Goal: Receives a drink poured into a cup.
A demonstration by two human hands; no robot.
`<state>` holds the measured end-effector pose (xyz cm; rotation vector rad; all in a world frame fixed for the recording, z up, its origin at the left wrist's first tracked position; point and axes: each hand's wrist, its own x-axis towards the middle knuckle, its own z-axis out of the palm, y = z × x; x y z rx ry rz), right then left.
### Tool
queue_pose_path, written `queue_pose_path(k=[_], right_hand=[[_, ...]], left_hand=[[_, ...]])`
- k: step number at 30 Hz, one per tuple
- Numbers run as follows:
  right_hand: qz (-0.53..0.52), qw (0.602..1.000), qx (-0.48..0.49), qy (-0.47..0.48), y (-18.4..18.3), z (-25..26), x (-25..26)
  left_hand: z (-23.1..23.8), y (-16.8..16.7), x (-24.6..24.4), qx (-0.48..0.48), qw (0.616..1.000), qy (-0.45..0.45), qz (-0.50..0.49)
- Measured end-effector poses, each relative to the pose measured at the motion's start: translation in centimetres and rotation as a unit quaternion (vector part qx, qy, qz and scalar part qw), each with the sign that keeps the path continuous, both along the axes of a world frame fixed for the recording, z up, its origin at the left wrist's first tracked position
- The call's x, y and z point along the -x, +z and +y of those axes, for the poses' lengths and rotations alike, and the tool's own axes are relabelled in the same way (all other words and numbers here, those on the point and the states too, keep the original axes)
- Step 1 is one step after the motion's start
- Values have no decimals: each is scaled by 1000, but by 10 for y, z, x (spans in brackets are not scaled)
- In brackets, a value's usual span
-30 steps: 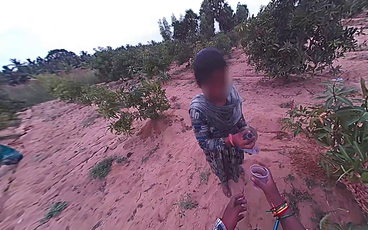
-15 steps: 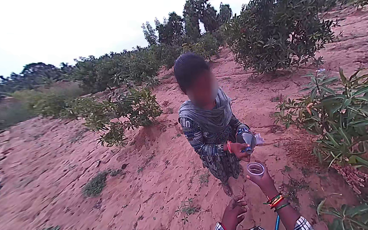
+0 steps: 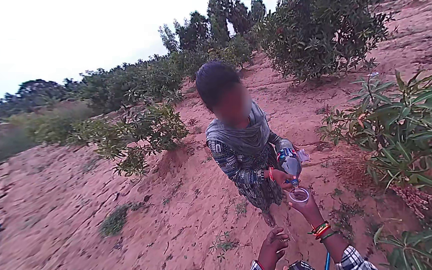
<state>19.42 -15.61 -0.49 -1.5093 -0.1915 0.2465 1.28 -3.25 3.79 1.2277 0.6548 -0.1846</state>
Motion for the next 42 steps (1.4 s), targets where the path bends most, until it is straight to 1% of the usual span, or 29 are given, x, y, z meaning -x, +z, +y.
queue_pose_path(k=[4,9,14,24,28,32,36,42], right_hand=[[8,1000,9,-10,-1,4,0],[14,1000,-5,-17,-8,11,-2],[18,999,-22,-25,-10,14,0],[22,999,-2,-34,-9,17,-4],[25,999,-22,-35,-14,20,-5],[23,999,-20,-45,-19,22,-4],[31,998,-23,-53,-13,25,-1],[35,997,-25,-62,-13,24,2]], left_hand=[[1,-1,0,0,1000,0,7],[5,-3,-5,5,1000,-9,0],[5,-6,-8,14,1000,-1,3],[5,-14,-17,33,999,-3,9],[5,-9,-18,29,999,-1,22],[5,-8,-19,27,999,5,22],[7,-8,-19,29,999,7,18],[10,-13,-16,43,999,9,19]])
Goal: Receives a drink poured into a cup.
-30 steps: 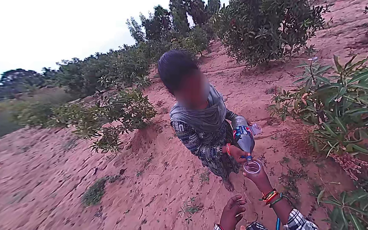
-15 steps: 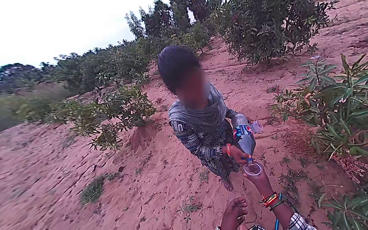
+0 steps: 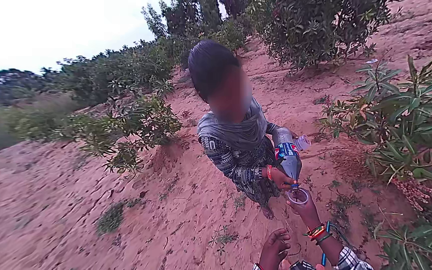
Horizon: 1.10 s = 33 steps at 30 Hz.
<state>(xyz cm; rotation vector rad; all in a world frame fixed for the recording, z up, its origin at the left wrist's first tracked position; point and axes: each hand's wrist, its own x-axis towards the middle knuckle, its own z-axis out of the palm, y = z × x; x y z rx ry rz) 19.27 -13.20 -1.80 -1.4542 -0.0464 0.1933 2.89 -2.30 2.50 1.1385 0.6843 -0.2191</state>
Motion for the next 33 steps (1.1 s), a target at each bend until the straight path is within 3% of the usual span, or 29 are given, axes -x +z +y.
queue_pose_path(k=[33], right_hand=[[-14,1000,10,-4,-6,12,-1]], left_hand=[[12,5,13,6,1000,18,-13]])
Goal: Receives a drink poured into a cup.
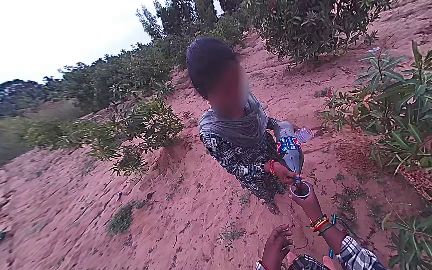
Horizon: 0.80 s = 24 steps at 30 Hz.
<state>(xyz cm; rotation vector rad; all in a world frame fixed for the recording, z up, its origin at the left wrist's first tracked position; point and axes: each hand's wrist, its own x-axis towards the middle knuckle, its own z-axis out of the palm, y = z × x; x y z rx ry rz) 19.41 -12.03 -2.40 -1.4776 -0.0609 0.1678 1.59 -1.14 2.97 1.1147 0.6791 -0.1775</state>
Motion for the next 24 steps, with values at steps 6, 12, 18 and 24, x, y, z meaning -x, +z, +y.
queue_pose_path(k=[6,12,18,24], right_hand=[[-4,1000,10,1,4,1,1],[-9,1000,-2,-8,3,3,3],[-19,1000,-16,-15,3,4,4],[-26,999,-13,-16,3,1,5]], left_hand=[[4,2,4,-1,1000,14,7],[10,0,8,-9,1000,2,1],[15,-1,9,-26,1000,-9,-2],[17,4,7,-32,999,-10,1]])
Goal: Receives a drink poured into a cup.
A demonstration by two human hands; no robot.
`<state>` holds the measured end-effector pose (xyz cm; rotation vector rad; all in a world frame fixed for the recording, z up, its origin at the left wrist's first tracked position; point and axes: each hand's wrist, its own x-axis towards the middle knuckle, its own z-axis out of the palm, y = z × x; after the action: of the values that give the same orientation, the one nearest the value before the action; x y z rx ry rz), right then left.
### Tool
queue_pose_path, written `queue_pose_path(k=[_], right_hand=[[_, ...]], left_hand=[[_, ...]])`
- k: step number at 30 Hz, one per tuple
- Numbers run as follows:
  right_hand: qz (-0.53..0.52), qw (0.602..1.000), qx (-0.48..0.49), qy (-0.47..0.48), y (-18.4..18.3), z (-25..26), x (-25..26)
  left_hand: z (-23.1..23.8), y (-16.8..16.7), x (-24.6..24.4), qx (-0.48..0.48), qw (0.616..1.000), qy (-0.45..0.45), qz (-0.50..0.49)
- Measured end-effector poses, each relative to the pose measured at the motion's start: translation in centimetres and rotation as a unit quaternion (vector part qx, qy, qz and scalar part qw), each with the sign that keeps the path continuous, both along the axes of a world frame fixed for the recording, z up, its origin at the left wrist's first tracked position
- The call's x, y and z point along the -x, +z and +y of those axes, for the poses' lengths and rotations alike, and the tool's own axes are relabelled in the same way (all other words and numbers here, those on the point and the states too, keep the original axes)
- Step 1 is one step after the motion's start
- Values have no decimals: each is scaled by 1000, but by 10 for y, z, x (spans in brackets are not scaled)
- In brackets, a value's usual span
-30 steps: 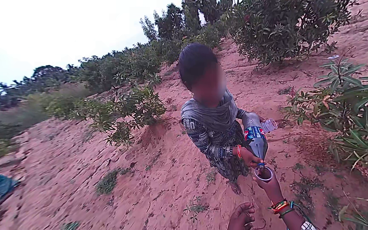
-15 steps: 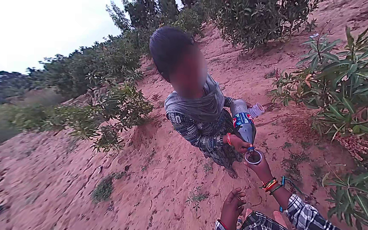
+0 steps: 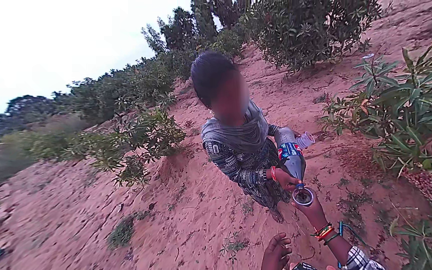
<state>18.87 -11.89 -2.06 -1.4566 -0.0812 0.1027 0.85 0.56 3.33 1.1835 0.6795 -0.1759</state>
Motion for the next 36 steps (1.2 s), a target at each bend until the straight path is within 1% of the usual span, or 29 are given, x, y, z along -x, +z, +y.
queue_pose_path(k=[6,11,14,18,25,33,36], right_hand=[[-2,1000,22,13,4,-7,1],[-3,999,38,11,4,-9,0],[-6,999,29,12,5,-9,0],[-4,1000,11,12,3,-9,-1],[-11,999,31,6,5,-11,-3],[-18,999,41,5,6,-10,-6],[-28,999,36,2,6,-9,-6]], left_hand=[[1,4,1,2,1000,15,-12],[0,0,1,7,1000,22,-10],[-3,8,-1,0,1000,12,-2],[-5,7,-1,-4,1000,3,-6],[-3,4,-4,-6,1000,2,-8],[0,5,-5,-1,1000,20,-8],[0,2,-5,11,999,40,-8]])
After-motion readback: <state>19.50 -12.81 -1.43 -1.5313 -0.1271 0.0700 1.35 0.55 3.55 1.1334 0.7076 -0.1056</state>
